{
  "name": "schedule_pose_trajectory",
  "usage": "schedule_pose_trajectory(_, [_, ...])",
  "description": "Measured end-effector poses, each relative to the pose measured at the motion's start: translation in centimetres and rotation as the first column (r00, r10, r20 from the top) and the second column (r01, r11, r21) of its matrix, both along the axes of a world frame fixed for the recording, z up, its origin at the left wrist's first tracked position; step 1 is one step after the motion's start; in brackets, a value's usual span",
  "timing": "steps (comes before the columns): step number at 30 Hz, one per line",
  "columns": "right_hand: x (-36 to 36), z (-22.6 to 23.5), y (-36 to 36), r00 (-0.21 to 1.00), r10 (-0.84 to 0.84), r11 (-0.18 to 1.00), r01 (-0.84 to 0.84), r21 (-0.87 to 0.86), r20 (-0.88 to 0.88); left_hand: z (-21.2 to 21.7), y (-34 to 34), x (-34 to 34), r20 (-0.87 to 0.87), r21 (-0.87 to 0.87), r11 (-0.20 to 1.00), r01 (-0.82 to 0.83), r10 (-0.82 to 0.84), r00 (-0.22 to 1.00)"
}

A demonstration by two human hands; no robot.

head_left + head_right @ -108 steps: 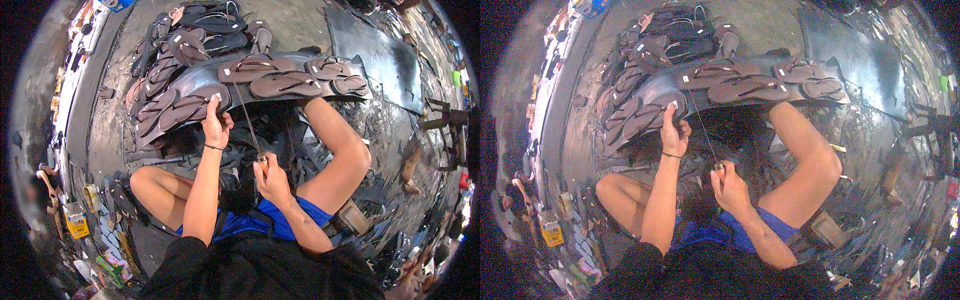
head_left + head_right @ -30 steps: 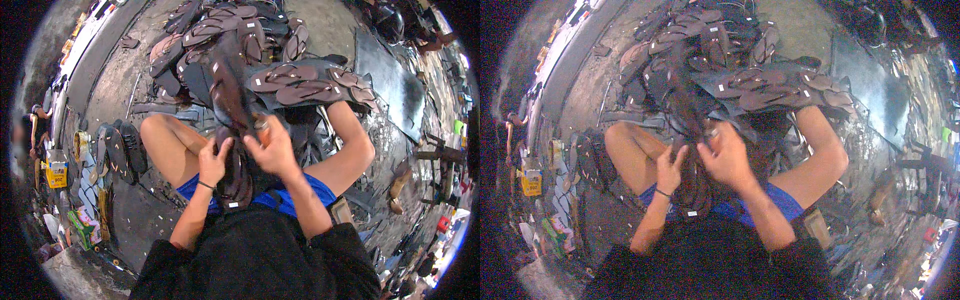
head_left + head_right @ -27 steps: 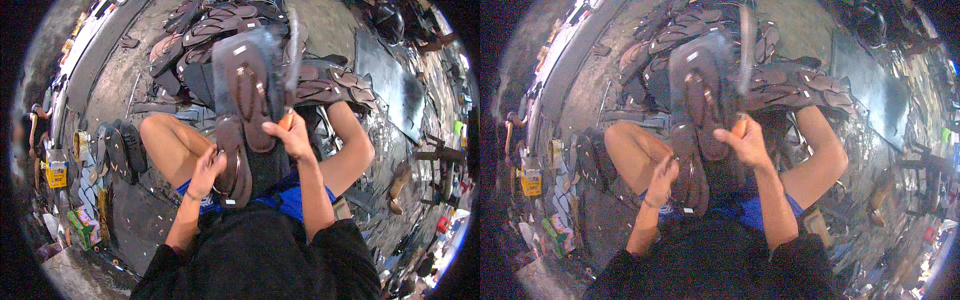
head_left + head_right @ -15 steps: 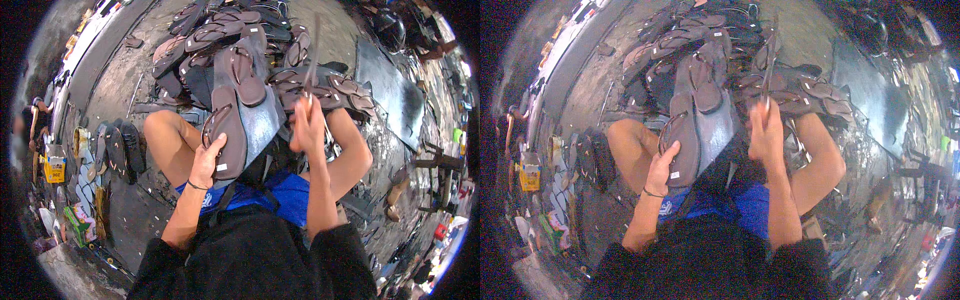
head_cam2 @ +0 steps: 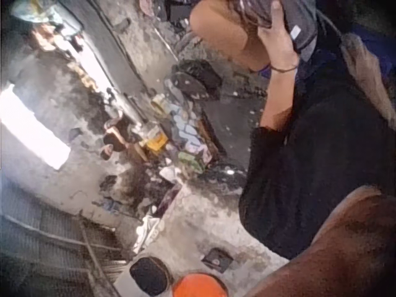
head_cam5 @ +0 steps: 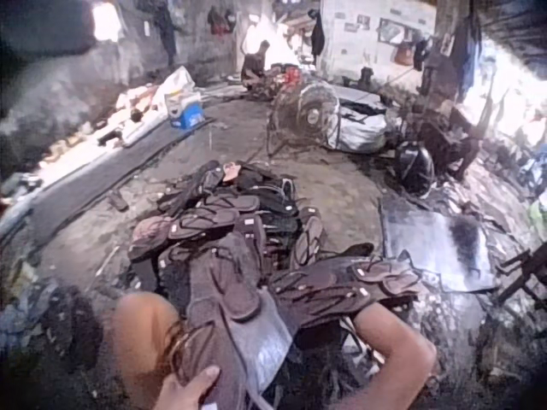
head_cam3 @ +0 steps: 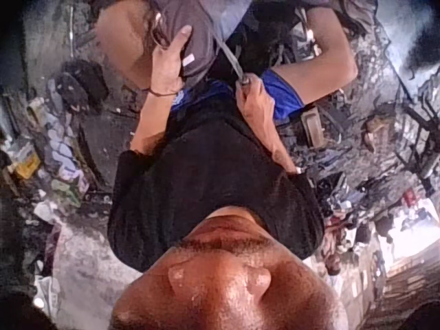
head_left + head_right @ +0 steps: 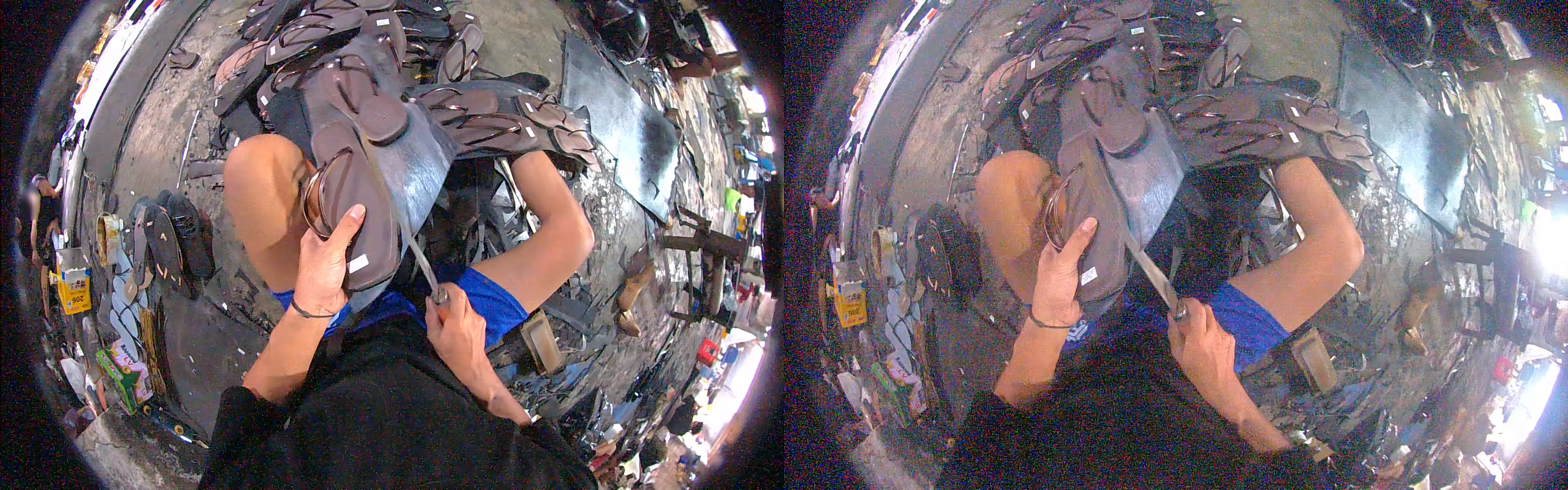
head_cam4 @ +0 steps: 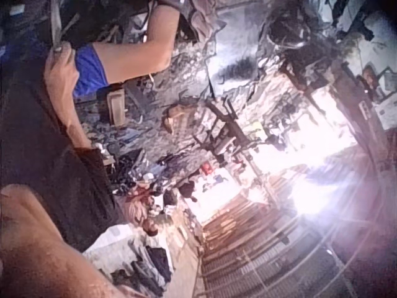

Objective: The person sits on the floor and uses a knife to trim excess material from the edges of several sandals. They handle each sandal one at a time, scraping and cutting along the sole and strap edges, then place the trimmed sandals aside.

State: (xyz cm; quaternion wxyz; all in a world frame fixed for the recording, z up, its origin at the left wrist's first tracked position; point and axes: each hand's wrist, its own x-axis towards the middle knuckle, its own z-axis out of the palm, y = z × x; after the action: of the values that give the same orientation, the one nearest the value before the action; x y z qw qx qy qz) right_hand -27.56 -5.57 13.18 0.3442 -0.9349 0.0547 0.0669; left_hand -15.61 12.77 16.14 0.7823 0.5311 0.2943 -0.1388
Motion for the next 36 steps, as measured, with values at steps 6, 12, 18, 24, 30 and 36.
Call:
schedule_pose_trajectory(6, [4.9, -1.3, 0.0, 0.969, 0.076, 0.994, -0.056, 0.09, -0.236, 0.4, 0.0, -1.0, 0.035, -0.015, 1.0, -0.002, 0.002, 0.999])
schedule_pose_trajectory(12, [9.0, -4.1, 1.2, 0.954, 0.167, 0.979, -0.13, 0.16, -0.248, -1.1, 1.5, -1.2, 0.019, -0.095, 0.995, -0.017, 0.019, 1.0])
schedule_pose_trajectory(18, [10.5, -9.6, 1.9, 0.965, 0.229, 0.929, -0.178, 0.324, -0.125, -1.4, 1.8, -1.4, 0.031, -0.113, 0.993, -0.024, 0.028, 0.999])
schedule_pose_trajectory(24, [13.8, -11.7, 3.7, 0.954, 0.256, 0.945, -0.213, 0.25, -0.155, -1.8, 2.2, -1.5, -0.006, -0.13, 0.99, -0.05, 0.05, 0.999])
schedule_pose_trajectory(30, [16.2, -10.9, 5.6, 0.93, 0.134, 0.352, 0.278, 0.894, -0.343, -2.2, 2.5, -1.4, 0.017, -0.108, 0.992, -0.069, 0.072, 0.997])
schedule_pose_trajectory(36, [18.0, -18.9, 3.1, 0.932, 0.361, 0.615, -0.257, 0.745, 0.023, -2.9, 2.3, -1.4, 0.021, -0.055, 0.998, -0.031, 0.032, 0.999])
